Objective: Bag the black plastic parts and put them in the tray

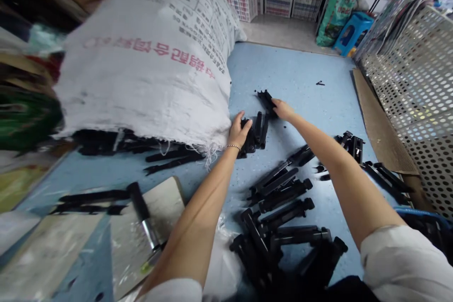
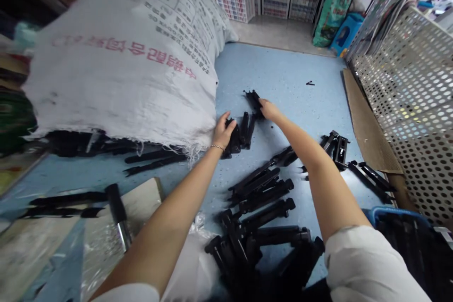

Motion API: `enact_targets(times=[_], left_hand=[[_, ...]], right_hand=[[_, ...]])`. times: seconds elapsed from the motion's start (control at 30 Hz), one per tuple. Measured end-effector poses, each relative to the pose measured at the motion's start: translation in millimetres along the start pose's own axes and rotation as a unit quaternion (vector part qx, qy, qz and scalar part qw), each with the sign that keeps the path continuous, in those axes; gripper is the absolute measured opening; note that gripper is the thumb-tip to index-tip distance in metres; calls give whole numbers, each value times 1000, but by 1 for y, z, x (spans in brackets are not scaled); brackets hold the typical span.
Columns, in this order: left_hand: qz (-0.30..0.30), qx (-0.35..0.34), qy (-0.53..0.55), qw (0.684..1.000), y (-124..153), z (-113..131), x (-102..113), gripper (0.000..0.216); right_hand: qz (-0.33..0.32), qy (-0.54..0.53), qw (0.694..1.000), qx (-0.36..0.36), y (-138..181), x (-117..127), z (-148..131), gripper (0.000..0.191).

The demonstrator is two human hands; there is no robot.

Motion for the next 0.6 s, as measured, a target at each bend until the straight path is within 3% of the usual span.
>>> enact_targets(times=[0.1,0.2,0.27,0.37,0.47,0.53,0.6], left_hand=[[-1,10,-9,1000,-1,3,-1,67],[-43,32,-36,998,-2,10,-6,69],[-119,42,-79,989,0,20,-17,69],[-253,63,-174,950,20,39,-33,73],[-295,45,-254,920,65,78,-28,83],[-314,-52,-263,911,120,124,-23,87],[-369,-195,-238,877,204,172,-19,92]], right_hand=[[-34,13,999,13,32,-17,-10,65],[-69,16,997,36,93,-21,-12,67],[-98,18,993,60,135,-20,-12,69],[-141,27,986,82,185,-15,-13,68],[-134,49,985,100,221,3,-24,57],[-90,48,988,119,248,24,-41,49],[-61,25,987,143,287,39,-63,44]])
Point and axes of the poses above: each hand's wrist, its own y-axis away from the middle knuckle, its own x-axis out of the back of the hand, z = x × y, the point moved 10 cm from there along -y, towards the middle knuckle, and after that the axes turned 1 degree about x, right-handed, at the moved point
